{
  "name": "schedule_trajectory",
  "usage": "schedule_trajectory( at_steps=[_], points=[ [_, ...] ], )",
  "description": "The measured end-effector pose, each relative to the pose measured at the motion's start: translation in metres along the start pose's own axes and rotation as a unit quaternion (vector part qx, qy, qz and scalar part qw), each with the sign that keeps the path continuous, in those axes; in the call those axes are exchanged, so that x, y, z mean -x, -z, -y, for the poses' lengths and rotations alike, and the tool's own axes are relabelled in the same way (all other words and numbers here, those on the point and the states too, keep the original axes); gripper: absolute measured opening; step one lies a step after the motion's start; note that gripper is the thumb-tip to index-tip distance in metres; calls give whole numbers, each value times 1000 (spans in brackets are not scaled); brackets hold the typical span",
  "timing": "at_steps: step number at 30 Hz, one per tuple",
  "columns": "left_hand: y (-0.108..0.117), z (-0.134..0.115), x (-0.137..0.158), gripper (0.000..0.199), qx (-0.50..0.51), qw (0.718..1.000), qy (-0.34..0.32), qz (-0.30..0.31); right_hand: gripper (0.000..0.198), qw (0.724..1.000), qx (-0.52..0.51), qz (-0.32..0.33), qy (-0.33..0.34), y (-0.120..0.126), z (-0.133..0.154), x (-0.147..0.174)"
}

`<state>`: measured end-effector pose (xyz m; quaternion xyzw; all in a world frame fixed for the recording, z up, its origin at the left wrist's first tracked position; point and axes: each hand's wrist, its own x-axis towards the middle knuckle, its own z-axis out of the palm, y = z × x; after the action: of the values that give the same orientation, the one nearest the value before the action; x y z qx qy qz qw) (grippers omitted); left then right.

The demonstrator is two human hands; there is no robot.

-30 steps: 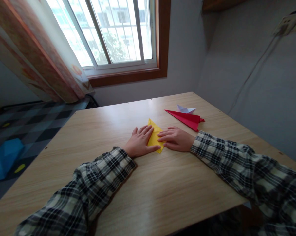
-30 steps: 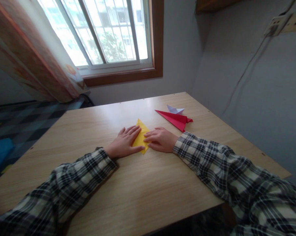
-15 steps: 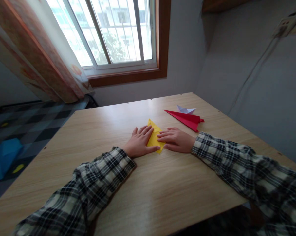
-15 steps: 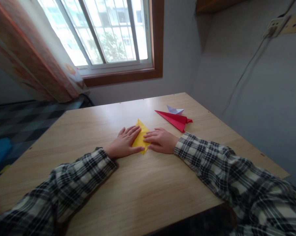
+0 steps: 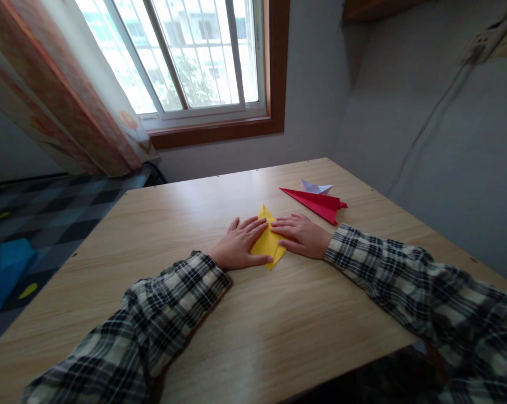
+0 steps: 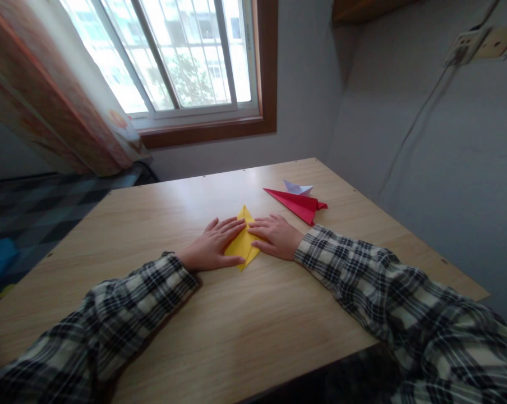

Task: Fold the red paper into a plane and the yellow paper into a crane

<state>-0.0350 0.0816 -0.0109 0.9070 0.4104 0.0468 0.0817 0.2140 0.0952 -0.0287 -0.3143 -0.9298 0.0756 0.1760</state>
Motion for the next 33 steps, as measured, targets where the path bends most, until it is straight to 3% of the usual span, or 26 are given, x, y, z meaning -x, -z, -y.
schedule_trajectory(
  at_steps=[21,27,33],
  points=[
    [4,-1,0,95,16,999,-23,19,39,993,4,-51,-107,-6,-12,-2],
    [5,-2,3,80,12,999,-21,-26,49,993,-21,-66,-91,-8,-14,-1],
    [7,-2,6,46,22,997,-34,-63,37,995,-16,-70,-66,-7,-12,0]
  ],
)
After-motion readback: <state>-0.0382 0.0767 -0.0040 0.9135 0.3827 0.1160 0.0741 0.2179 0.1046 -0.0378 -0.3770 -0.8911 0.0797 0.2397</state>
